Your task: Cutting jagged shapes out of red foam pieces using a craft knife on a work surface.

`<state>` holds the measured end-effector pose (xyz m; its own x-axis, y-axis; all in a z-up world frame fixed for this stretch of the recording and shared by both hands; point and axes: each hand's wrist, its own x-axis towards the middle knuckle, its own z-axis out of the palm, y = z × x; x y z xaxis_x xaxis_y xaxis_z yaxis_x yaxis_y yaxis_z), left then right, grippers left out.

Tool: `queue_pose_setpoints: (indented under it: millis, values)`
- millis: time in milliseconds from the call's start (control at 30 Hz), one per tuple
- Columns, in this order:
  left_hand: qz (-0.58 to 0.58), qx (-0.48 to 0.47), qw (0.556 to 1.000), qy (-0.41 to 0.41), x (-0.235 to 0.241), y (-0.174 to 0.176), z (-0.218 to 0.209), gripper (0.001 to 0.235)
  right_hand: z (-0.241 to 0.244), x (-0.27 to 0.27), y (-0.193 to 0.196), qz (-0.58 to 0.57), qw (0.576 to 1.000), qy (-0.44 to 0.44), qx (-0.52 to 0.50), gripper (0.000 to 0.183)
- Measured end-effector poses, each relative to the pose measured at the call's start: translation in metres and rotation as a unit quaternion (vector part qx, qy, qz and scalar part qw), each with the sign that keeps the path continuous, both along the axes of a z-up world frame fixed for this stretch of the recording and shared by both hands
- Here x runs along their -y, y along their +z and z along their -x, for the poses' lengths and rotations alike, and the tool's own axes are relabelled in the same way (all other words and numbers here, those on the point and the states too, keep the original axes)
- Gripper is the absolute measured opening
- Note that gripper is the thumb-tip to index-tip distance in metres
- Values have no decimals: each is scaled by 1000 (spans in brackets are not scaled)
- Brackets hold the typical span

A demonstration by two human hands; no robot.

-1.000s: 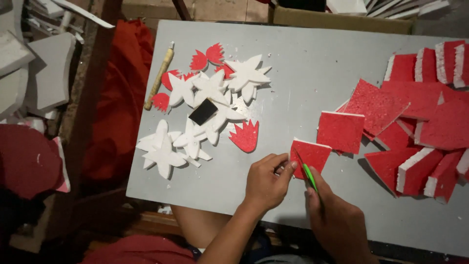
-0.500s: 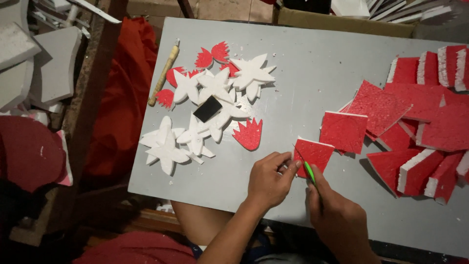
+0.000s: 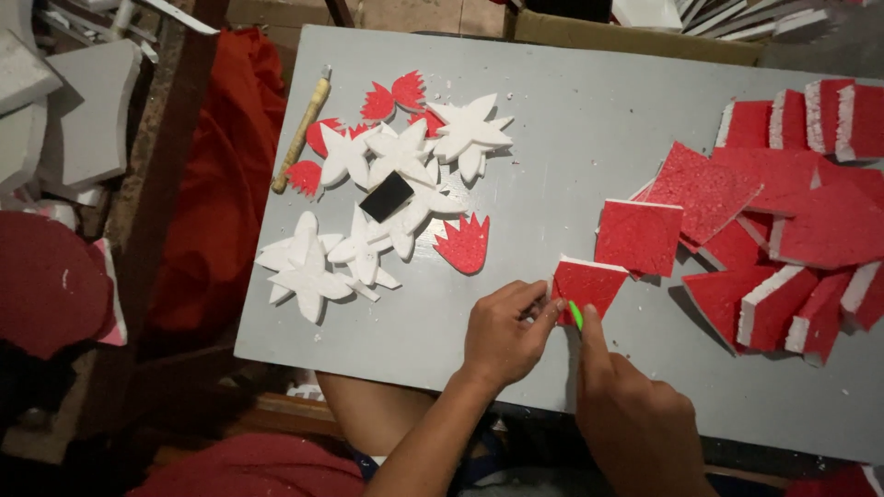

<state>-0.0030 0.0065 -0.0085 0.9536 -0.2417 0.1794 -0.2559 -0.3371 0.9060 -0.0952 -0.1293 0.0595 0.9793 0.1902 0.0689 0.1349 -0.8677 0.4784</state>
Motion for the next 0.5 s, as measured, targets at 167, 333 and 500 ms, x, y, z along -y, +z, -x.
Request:
queue_pose_setpoints:
  millis: [167, 333, 500]
  values:
    - [20, 28, 999, -6, -1, -3, 2, 12, -8, -12, 13, 54, 997, 5, 51, 47]
    - [8, 29, 1000, -9, -1, -1, 1, 13, -18, -10, 15, 14, 993, 56, 107, 38]
    - [11, 36, 999, 8, 1, 2, 1, 19, -16, 2, 28, 36, 996, 59, 57, 50]
